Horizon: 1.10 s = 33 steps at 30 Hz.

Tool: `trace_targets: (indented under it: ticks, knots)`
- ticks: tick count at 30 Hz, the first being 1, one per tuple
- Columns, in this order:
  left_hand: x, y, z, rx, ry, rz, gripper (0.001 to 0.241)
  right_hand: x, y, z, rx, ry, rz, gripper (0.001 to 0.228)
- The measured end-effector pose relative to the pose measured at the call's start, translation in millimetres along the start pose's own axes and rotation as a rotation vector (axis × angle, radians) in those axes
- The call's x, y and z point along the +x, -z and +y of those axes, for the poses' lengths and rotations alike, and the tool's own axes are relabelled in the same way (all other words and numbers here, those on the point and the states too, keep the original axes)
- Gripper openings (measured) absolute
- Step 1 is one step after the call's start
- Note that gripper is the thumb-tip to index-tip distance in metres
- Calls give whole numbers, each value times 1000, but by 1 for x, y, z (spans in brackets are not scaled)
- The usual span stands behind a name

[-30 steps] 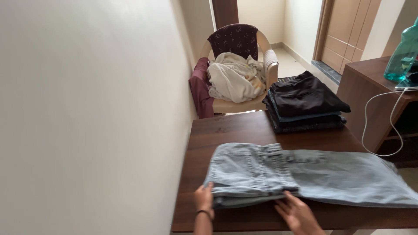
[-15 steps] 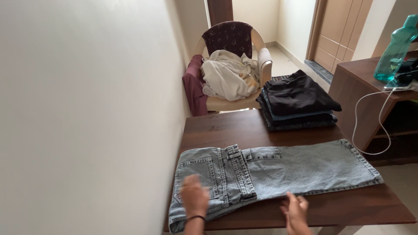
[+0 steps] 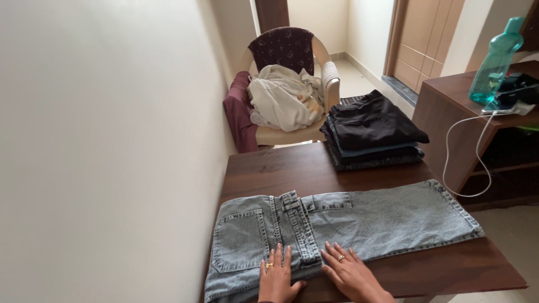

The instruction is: The person folds a pair of light-wash denim jeans on a wooden table. They smooth the fabric, fold the legs inward, then fold the garment in half and press it flat. The jeans remain on the table at the end of the clip.

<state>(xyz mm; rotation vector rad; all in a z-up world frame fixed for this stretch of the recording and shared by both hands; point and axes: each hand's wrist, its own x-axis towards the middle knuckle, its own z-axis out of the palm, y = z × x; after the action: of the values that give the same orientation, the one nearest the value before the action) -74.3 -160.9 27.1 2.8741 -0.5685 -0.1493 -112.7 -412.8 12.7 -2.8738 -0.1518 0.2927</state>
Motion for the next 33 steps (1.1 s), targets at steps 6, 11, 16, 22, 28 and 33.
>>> trace_targets:
  ticks: [6,11,16,22,28,33]
  knots:
    - [12,-18,-6,-1,39,4,112,11,3,89,-706,324,990,57]
    - [16,-14,-4,-10,68,-20,111,-22,59,153,-201,-568,-58,73]
    - [25,-23,-6,-10,84,-34,113,-10,75,165,-242,-715,70,73]
    - [38,-44,-16,1,113,-55,119,24,75,68,-133,-278,52,69]
    - [43,-54,-21,14,132,-87,119,41,88,44,-44,-185,-78,65]
    - [46,-56,-21,22,147,-80,120,60,40,180,-175,-307,-116,66]
